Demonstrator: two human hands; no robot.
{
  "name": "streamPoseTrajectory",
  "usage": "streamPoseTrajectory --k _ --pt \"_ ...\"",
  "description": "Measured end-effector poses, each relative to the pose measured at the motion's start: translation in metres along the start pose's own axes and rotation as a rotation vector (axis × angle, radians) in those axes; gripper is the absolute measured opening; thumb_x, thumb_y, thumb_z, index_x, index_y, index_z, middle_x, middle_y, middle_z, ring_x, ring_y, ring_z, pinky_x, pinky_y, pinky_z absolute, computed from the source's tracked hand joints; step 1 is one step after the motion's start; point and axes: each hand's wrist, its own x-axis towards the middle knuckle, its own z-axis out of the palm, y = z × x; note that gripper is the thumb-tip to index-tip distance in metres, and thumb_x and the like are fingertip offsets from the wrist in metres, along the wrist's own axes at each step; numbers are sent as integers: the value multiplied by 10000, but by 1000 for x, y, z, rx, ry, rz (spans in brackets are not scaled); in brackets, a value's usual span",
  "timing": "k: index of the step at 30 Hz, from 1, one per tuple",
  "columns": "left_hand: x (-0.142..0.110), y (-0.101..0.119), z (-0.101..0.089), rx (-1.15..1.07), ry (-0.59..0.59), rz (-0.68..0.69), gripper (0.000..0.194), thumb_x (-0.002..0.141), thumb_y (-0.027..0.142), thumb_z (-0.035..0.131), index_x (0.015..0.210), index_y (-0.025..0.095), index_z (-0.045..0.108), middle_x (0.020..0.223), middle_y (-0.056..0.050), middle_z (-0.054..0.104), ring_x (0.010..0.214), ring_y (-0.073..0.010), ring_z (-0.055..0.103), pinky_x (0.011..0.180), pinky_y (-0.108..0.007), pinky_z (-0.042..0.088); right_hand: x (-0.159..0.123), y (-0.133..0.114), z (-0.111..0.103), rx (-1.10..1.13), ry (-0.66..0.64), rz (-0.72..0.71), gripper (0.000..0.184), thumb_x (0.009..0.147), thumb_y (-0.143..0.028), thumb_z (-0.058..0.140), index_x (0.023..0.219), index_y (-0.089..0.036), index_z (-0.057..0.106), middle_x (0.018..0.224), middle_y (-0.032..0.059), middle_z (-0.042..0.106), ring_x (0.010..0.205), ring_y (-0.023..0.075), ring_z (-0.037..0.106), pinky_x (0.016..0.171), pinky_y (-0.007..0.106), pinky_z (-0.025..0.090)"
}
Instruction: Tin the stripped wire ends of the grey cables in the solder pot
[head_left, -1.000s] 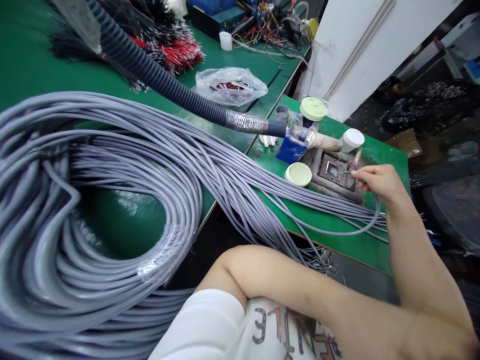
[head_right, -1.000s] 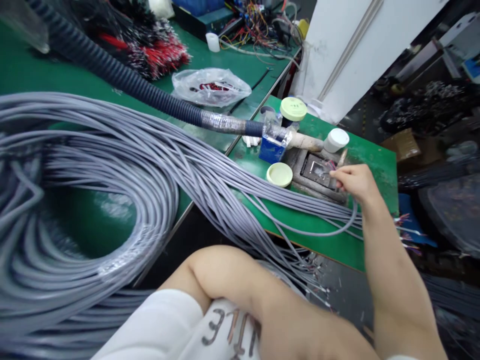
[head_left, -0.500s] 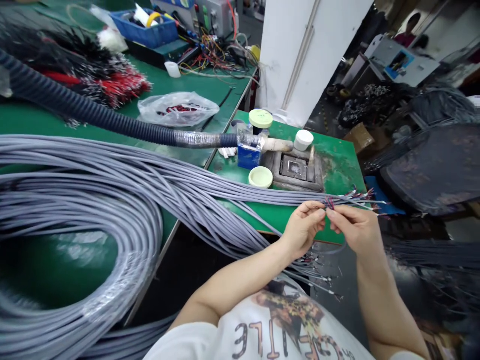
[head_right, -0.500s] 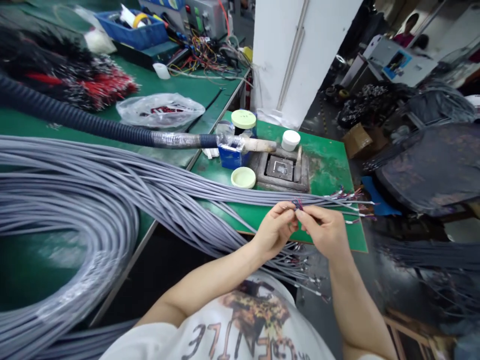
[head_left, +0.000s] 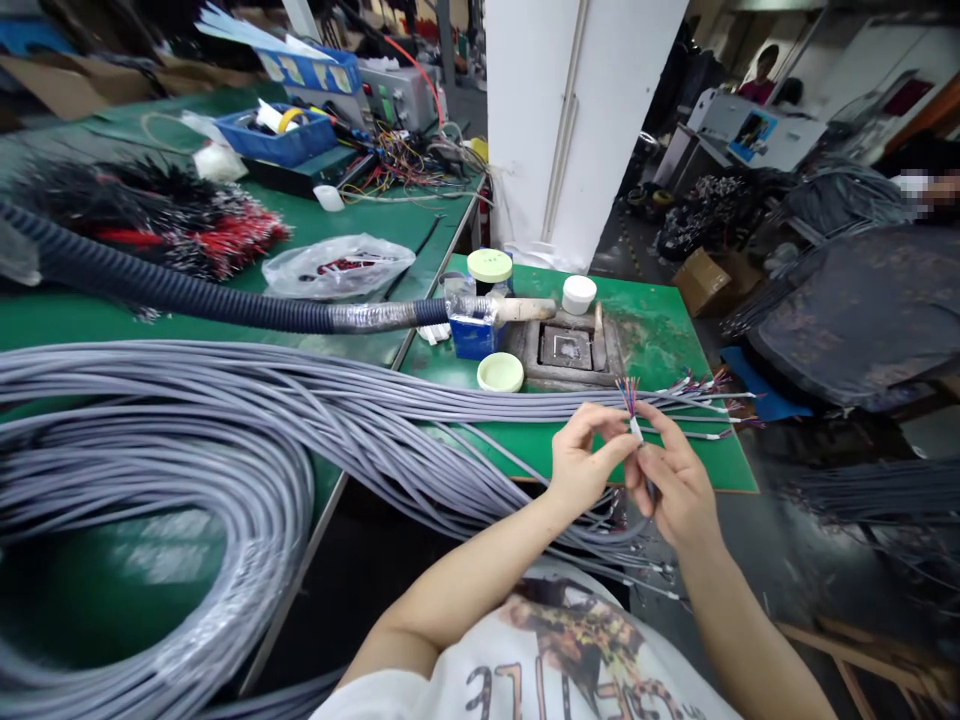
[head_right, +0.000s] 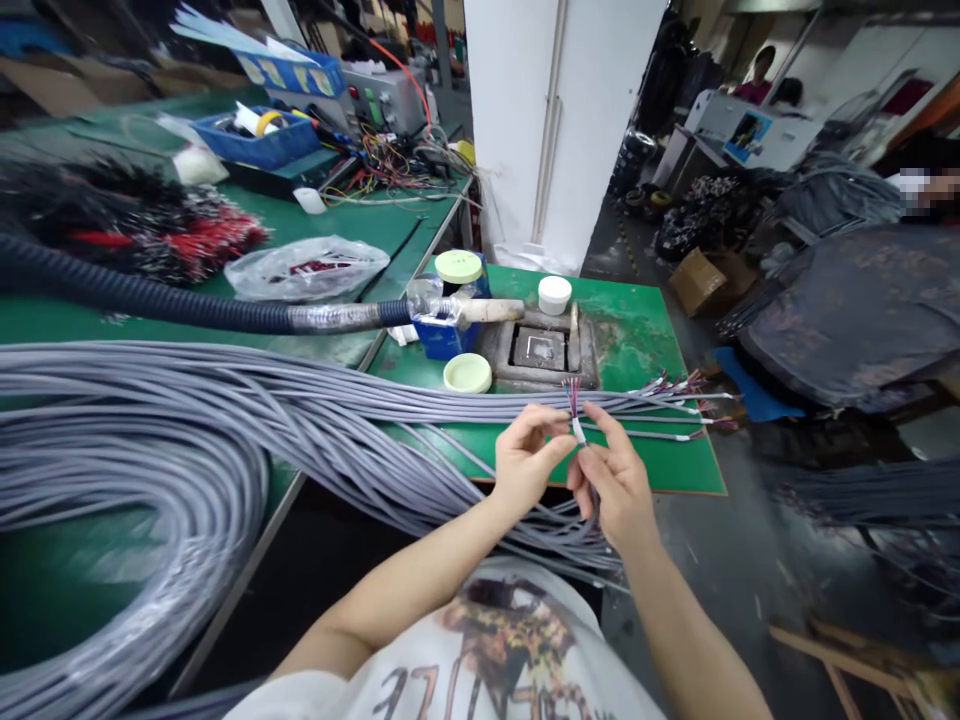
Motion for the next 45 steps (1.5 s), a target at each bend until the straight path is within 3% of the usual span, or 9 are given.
streamPoseTrajectory --k 2,6,12,18,26,31,38,41,45 --pt "-2 -4 -1 -132 7 -172 284 706 283 781 972 221 708 856 -20 675 775 -120 598 757 -248 471 -1 1 3 27 2 10 593 872 -361 588 1410 -297 347 621 -48 615 320 50 409 332 165 295" --pt "-7 -5 -8 -209 -192 -459 339 752 422 719 952 149 721 733 -32 658 567 -105 577 586 -244 479 2 1 -9 -35 -128 71 610 852 -385 612 1404 -278 377 646 -23 642 391 96 514 388 204 409" --pt "-12 11 -18 7 -401 -341 212 755 380 728 776 176 779 809 -75 689 826 -176 590 774 -295 477 32 -16 -50 -318 -249 -72 276 774 -428 695 948 -218 740 748 26 627 693 161 599 651 292 514" --pt "-18 17 -21 2 -539 -384 234 751 406 724 778 181 784 760 -85 710 779 -188 589 753 -309 480 48 -21 -25 -172 -412 -67 288 725 -484 716 755 -203 771 644 30 586 611 161 558 559 303 478" --pt "-23 14 -42 -197 -187 -492 284 679 413 791 771 146 769 665 -63 690 636 -126 561 653 -252 452 54 -5 0 -348 -245 -273 191 814 -362 664 735 -225 771 587 20 626 600 162 572 593 312 474" --pt "-18 19 -58 -432 -34 -585 351 635 410 827 817 124 736 657 -38 665 608 -109 580 646 -241 466 51 -3 1 -591 -124 -587 188 851 -261 623 1003 -268 734 813 31 707 756 186 633 729 357 513" --pt "-7 29 -73 -593 20 -562 315 693 403 785 858 148 701 680 0 631 581 -86 563 566 -207 463 48 9 25 -946 -394 -1123 421 845 -192 617 1233 -355 613 1288 36 617 1220 249 502 1002 472 435" --pt "-6 33 -76 -506 7 -513 378 745 440 732 984 149 704 749 -28 667 607 -104 580 563 -220 458 55 6 37 -900 -414 -1144 380 861 -242 610 1222 -358 616 1222 19 664 1208 242 523 1023 479 423" --pt "-11 38 -94 -25 172 -196 330 802 420 676 1004 164 727 785 -59 716 743 -158 627 769 -299 479 86 -9 46 -675 -219 -901 258 902 -289 550 1130 -288 670 1124 62 705 1101 251 607 948 444 485"
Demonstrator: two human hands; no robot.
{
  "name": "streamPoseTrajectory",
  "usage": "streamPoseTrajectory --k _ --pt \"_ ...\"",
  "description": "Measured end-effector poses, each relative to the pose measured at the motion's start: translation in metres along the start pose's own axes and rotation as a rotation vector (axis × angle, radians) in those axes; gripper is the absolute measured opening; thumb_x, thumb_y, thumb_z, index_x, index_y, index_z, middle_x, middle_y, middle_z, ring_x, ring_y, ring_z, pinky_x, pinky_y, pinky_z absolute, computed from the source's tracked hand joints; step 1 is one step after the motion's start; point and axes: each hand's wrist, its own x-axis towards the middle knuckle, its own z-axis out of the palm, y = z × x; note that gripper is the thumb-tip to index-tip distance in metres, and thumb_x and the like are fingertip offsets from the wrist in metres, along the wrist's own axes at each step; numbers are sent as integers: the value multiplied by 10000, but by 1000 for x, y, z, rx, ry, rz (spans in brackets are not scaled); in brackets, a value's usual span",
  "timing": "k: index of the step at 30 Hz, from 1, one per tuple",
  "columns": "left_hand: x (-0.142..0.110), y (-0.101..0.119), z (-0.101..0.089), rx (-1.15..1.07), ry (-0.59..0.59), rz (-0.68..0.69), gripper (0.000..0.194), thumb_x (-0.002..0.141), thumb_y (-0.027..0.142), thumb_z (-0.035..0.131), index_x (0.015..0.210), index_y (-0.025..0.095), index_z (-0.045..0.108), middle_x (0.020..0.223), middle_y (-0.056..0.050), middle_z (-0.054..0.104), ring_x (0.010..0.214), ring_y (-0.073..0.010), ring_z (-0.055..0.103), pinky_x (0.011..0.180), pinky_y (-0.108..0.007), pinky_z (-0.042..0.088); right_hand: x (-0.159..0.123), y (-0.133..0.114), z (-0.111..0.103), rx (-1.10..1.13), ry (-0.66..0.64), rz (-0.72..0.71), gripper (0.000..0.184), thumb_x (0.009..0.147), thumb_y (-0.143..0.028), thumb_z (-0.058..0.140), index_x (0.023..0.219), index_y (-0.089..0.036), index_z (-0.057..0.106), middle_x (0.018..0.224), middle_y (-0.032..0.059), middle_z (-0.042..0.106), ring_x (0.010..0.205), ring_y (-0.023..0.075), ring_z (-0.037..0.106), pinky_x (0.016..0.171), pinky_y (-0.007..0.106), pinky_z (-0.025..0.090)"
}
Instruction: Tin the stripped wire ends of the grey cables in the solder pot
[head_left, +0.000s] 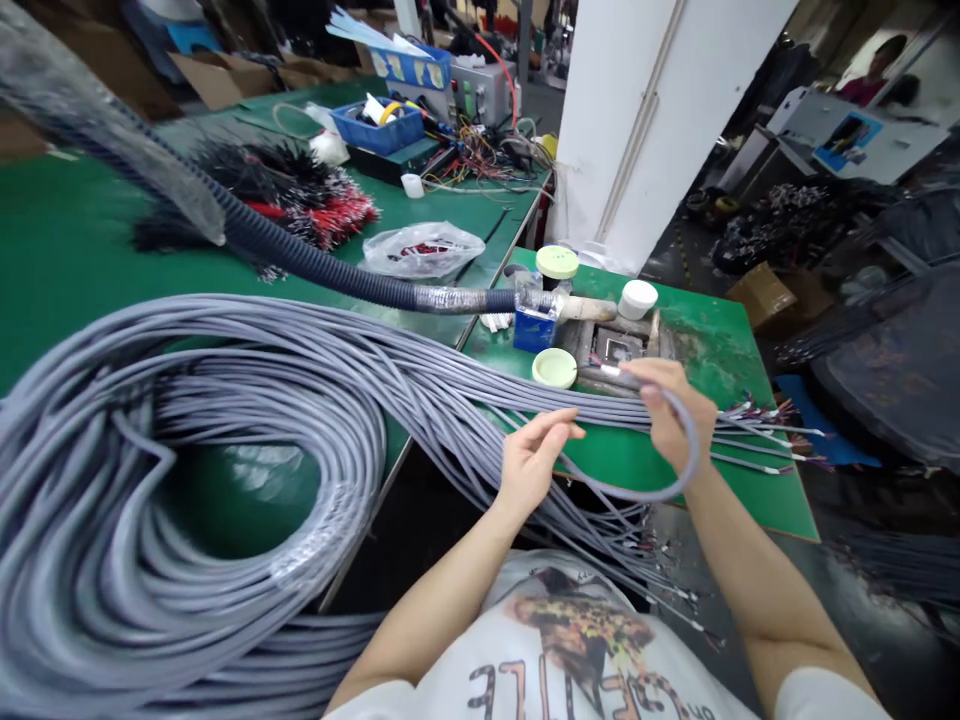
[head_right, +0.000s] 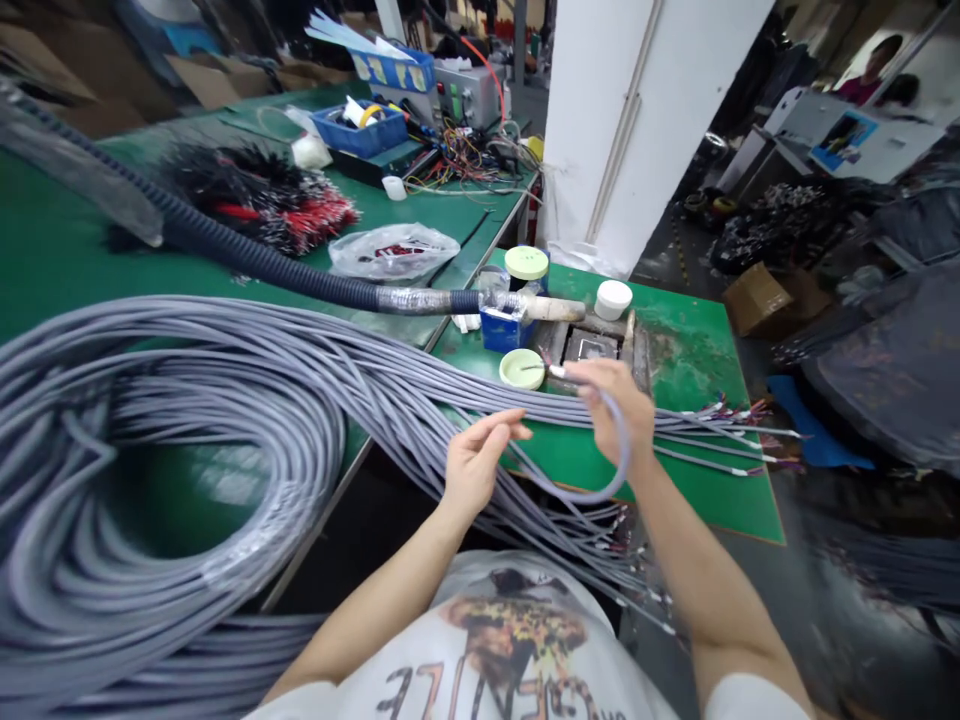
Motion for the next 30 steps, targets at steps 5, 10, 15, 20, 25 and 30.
streamPoseTrajectory --k 5,10,15,20,25,30 --pt "0 -11 -39 563 221 505 157 843 293 624 910 211 739 745 -45 703 766 -187 599 793 -342 453 42 45 19 197 187 385 285 914 -421 517 963 -196 686 902 78 741 865 214 687 793 360 529" --pt "9 -29 -57 804 173 675 136 846 215 604 927 205 713 823 -55 718 800 -188 616 791 -354 455 60 78 51 350 150 476 276 864 -443 586 873 -183 677 785 50 735 768 177 692 770 325 530" --pt "11 -33 -58 896 151 708 139 840 173 613 954 203 687 835 -42 715 807 -176 614 791 -353 448 66 92 68 357 60 477 280 858 -468 585 861 -205 679 771 38 731 764 181 692 765 335 537" --pt "11 -31 -57 924 139 700 115 848 192 609 938 203 681 831 -39 718 802 -174 611 787 -353 442 66 103 79 326 23 477 274 851 -469 592 846 -209 680 764 37 730 764 191 685 773 350 537" --pt "11 -29 -56 933 141 696 115 850 191 607 940 198 678 826 -35 718 801 -169 609 776 -344 435 64 108 84 311 -12 484 271 863 -459 575 860 -208 675 781 33 728 791 191 690 809 353 539" --pt "11 -28 -56 955 128 678 120 865 225 587 932 198 683 830 -42 723 800 -171 614 774 -344 436 63 112 86 253 -32 478 286 866 -470 563 857 -206 673 790 31 729 788 188 690 804 349 540"
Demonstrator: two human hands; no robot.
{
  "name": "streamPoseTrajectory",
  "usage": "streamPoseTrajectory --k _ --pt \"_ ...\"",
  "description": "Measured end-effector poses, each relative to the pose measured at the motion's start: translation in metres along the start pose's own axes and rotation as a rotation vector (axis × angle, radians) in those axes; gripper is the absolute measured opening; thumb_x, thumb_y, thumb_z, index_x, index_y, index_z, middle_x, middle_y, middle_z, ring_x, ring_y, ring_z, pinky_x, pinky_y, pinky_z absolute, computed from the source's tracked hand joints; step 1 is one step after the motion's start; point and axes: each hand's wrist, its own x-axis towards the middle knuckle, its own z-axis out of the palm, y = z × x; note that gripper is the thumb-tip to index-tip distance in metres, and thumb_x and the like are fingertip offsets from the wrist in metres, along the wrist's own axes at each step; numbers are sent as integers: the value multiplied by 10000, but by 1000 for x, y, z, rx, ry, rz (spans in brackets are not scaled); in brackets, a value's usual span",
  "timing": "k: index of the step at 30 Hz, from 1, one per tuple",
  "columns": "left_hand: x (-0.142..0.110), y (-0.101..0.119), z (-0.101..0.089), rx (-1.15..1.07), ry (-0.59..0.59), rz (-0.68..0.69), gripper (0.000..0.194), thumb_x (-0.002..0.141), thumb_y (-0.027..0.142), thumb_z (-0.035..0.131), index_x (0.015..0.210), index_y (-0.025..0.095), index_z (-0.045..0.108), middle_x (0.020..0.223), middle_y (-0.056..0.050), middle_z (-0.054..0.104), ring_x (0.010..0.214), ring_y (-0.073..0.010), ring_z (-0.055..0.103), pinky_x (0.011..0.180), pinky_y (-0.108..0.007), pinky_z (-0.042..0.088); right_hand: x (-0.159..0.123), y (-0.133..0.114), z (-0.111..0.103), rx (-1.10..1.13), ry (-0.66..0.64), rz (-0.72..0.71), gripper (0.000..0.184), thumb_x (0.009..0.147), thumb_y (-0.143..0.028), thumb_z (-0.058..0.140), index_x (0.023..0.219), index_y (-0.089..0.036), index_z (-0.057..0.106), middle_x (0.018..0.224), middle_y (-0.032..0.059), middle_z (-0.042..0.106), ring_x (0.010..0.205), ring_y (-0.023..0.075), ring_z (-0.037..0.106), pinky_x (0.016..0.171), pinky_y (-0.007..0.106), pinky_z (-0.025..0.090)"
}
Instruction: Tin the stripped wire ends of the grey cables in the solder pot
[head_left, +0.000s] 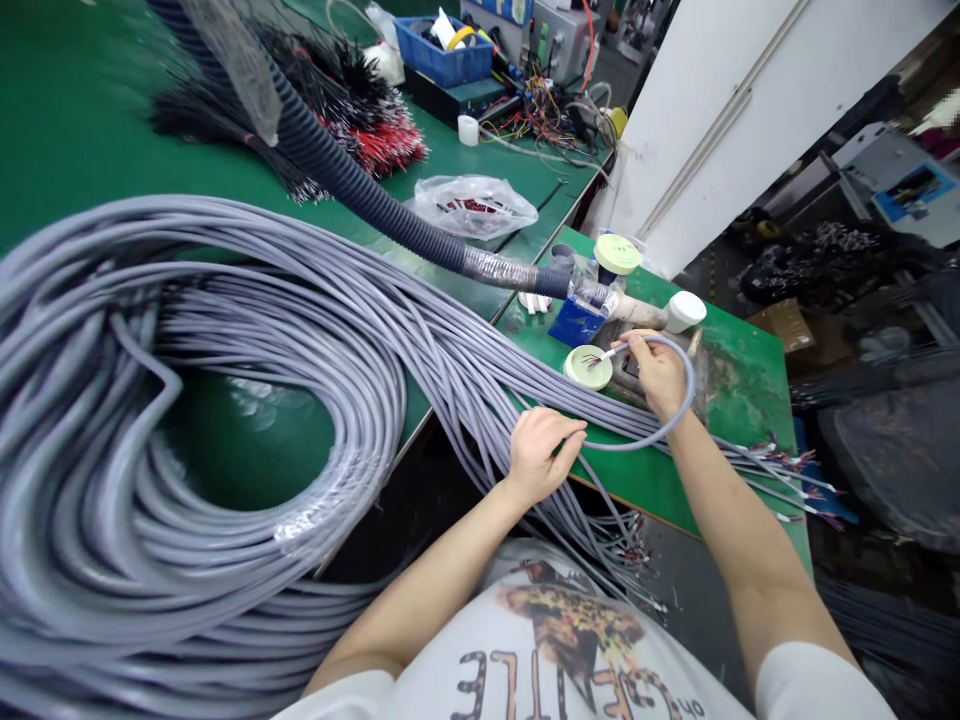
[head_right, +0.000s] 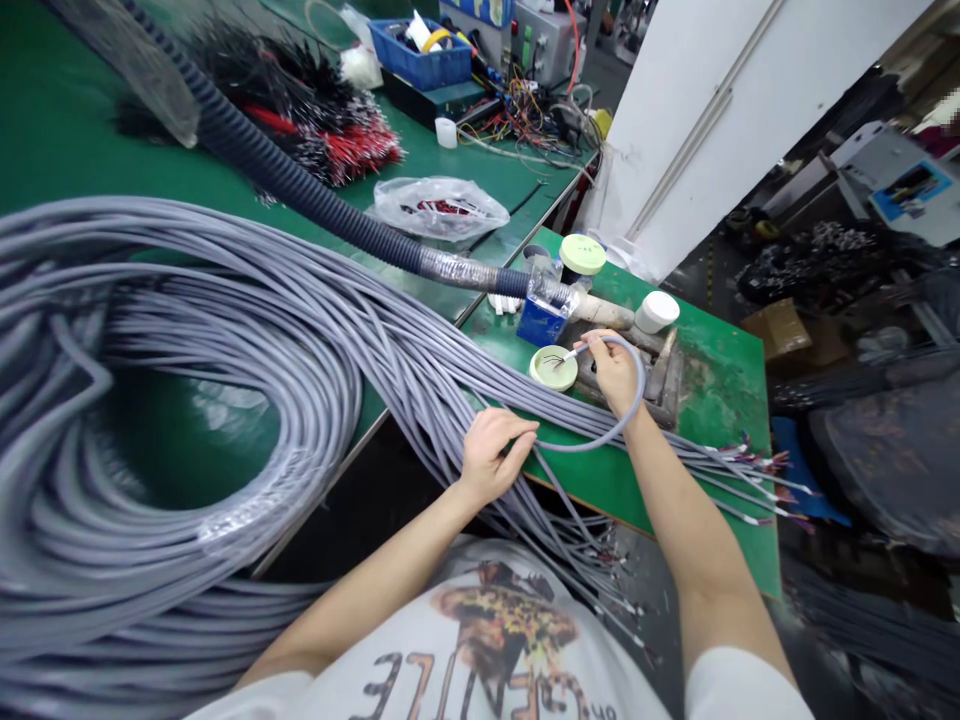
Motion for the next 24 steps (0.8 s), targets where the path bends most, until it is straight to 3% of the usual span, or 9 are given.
streamPoseTrajectory --k 6,12,18,24 --pt "1 1 0 1 6 12 112 851 206 604 933 197 680 827 -36 723 795 -168 614 767 -340 433 -2 -6 -6 11 39 -7 271 872 -447 566 863 -200 677 784 32 732 770 179 692 786 340 544" --pt "1 2 -2 13 3 3 108 860 215 592 917 204 682 815 -35 725 798 -172 628 767 -345 435 -4 -18 -49 17 249 -118 232 878 -400 575 877 -192 678 771 36 727 757 183 704 757 340 553" --pt "-2 -1 -1 20 -23 -2 122 856 205 596 946 211 679 851 -37 730 821 -178 633 789 -357 441 -2 14 -88 -150 364 -155 234 871 -379 570 836 -177 685 742 45 725 717 195 706 725 348 555" --pt "-3 -2 0 43 -19 3 129 847 201 607 952 210 681 850 -38 727 819 -178 627 786 -349 445 6 47 -99 -236 383 -116 244 860 -385 564 834 -172 681 748 48 729 711 200 704 706 344 551"
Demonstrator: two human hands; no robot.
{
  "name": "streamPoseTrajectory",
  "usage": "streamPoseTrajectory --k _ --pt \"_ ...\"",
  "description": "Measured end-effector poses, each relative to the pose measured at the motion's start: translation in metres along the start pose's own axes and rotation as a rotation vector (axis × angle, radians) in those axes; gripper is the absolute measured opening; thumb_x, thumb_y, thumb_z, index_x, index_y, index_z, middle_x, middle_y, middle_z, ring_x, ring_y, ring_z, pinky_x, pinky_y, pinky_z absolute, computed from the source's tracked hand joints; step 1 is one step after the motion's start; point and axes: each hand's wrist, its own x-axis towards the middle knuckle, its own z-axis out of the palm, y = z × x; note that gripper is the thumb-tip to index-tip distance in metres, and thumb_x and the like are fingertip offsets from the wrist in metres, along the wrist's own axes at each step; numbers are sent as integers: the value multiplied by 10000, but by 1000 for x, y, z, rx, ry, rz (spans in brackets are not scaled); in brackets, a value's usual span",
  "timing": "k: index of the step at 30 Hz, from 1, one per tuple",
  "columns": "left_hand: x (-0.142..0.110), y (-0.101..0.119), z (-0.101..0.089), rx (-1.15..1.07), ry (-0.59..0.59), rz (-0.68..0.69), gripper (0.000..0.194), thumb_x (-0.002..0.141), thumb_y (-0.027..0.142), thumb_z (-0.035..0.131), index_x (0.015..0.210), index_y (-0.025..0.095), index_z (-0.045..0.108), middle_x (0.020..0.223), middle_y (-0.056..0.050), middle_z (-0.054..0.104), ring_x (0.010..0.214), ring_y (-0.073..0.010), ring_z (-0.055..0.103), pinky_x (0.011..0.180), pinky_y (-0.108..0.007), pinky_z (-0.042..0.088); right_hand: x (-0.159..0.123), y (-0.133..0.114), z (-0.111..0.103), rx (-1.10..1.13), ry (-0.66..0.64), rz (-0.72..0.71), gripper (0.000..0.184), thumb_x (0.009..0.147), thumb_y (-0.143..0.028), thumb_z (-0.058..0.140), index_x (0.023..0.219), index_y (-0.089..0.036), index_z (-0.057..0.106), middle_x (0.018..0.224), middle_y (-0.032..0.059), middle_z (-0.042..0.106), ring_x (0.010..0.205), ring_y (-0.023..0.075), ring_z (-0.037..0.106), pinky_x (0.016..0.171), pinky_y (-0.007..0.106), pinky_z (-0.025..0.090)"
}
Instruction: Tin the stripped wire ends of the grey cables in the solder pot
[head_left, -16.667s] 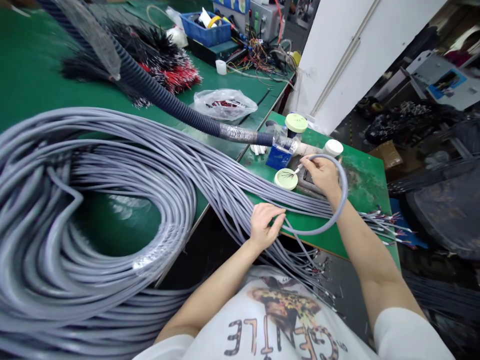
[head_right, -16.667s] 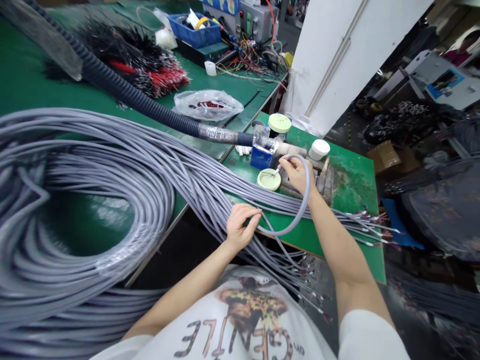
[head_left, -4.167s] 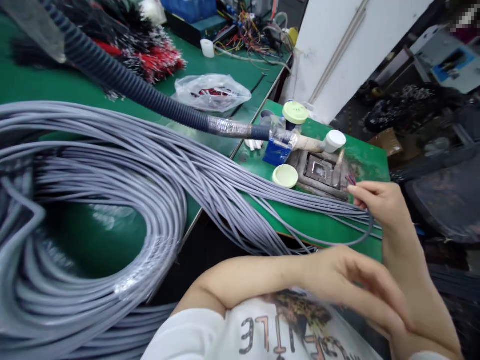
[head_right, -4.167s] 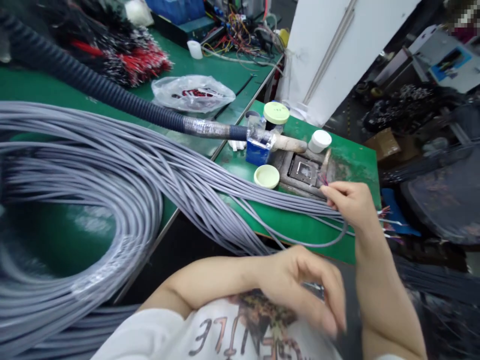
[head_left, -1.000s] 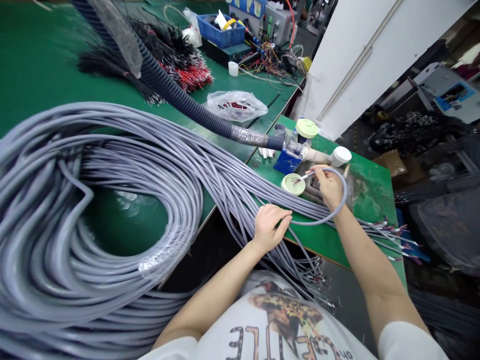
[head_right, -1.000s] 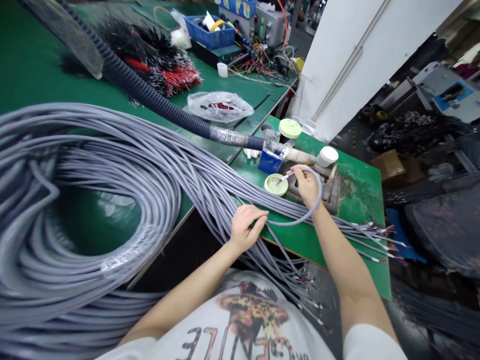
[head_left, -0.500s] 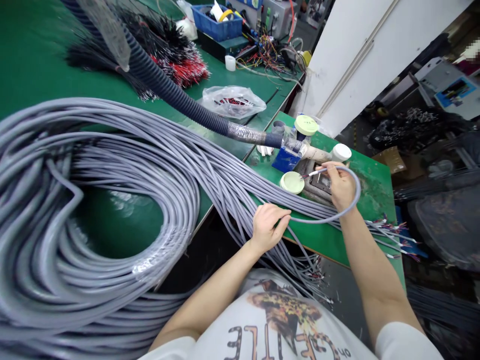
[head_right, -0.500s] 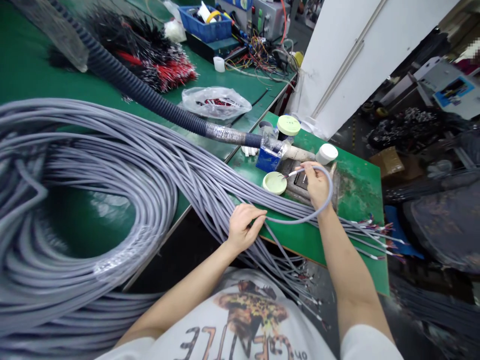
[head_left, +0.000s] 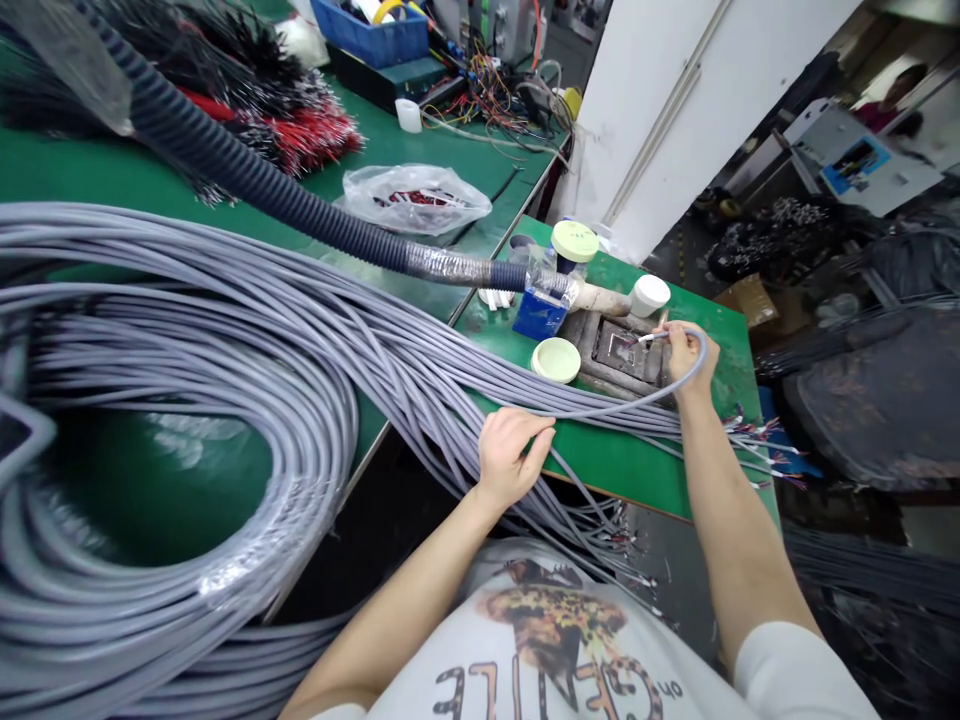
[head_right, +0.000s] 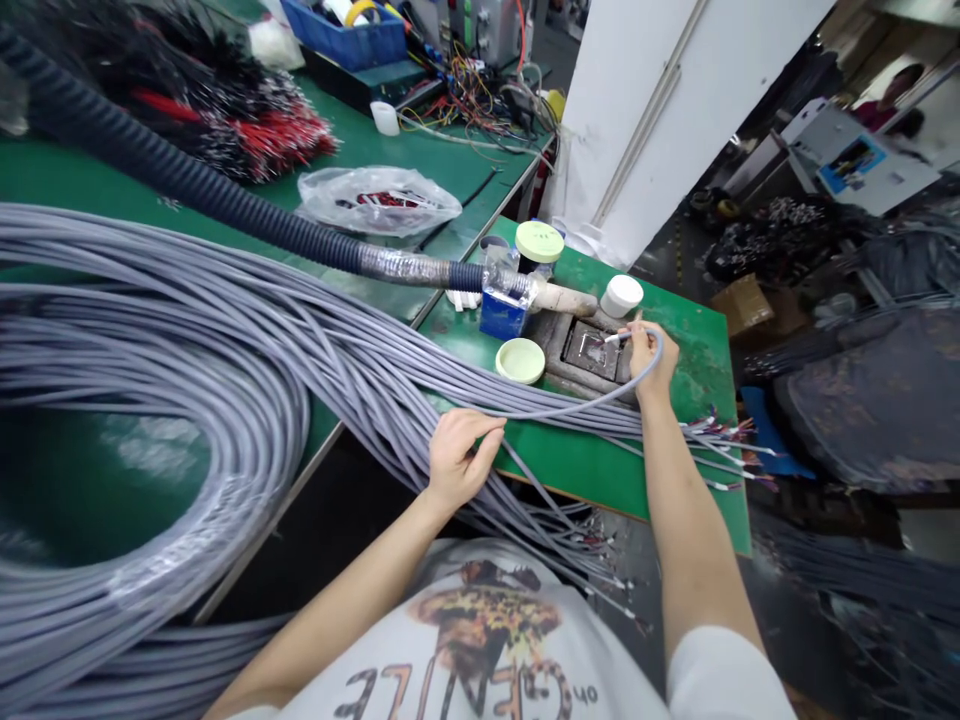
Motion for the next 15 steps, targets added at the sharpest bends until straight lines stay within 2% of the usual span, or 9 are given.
streamPoseTrajectory --k 6,15 --pt "1 2 -1 -6 6 2 125 847 214 604 943 210 685 835 -41 727 818 -180 633 782 -341 443 5 13 4 -18 -17 36 244 842 -376 560 818 -163 676 732 51 725 714 205 707 714 345 544" --pt "0 1 0 18 -18 -11 127 855 241 597 934 211 693 830 -42 731 821 -183 642 778 -345 445 7 15 9 -65 -50 98 254 825 -391 574 789 -158 668 689 45 721 696 212 705 692 347 547"
